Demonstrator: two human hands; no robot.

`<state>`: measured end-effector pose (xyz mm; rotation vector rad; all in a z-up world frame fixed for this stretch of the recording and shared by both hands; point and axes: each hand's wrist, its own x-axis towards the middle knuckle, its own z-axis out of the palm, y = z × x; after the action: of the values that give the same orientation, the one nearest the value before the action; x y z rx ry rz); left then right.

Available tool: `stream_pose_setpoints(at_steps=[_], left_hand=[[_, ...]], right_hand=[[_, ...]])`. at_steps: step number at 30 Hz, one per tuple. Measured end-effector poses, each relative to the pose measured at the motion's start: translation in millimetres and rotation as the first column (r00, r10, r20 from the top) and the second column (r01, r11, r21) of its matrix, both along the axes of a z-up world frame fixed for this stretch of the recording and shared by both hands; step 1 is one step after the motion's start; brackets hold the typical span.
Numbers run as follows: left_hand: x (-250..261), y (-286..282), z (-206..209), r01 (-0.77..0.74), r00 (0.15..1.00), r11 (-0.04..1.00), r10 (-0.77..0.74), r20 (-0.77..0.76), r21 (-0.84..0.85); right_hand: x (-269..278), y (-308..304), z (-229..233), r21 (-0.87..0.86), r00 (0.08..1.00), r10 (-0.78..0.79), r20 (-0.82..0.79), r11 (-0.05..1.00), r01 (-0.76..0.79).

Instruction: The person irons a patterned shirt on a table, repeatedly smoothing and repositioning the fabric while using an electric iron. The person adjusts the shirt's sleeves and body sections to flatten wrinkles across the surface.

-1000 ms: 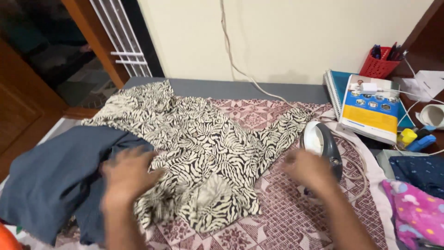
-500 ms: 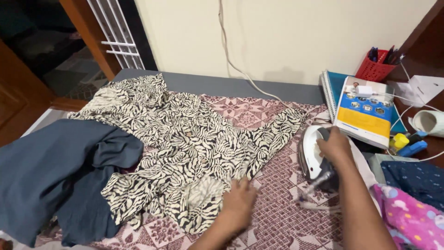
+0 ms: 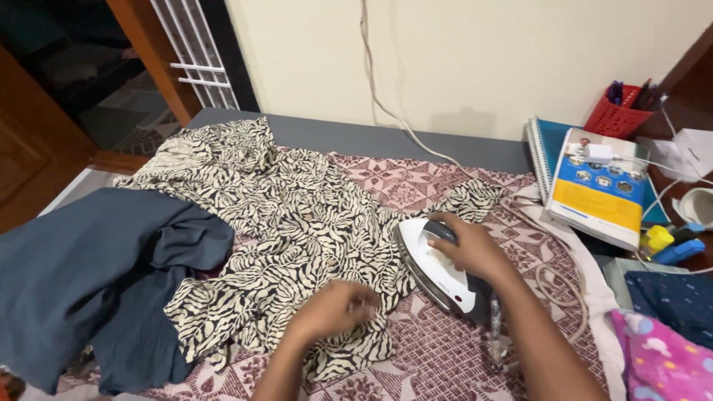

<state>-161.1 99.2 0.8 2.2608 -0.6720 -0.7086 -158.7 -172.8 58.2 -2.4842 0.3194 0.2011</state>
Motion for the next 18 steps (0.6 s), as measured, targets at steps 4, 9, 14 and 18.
stream_pose_setpoints(at_steps=[4,9,14,18], left_hand=[[63,10,-52,-0.605,0.636,0.773,0.614,0.468,-0.192],[141,41,-84,-0.838,0.464,0.528,0.823,0.329,-0.14],[171,14,-92,-0.876,0.221,0.458,0.657,0.721,-0.149],[201,6,-104,-0.806,0.269,0.584,0.502,0.822,-0.092]], right_hand=[[11,6,-21,-0.055,0.999,-0.025,-0.025,0.998,0.024],[0,1,-57,-0.24,0.981,0.008,0.193,0.97,0.039],[-23,-10,-64,-0.181,0.98,-0.172,-0.096,0.972,0.152],[-19,-8,-56,-0.155,0.99,-0.136,-0.042,0.98,0.128]])
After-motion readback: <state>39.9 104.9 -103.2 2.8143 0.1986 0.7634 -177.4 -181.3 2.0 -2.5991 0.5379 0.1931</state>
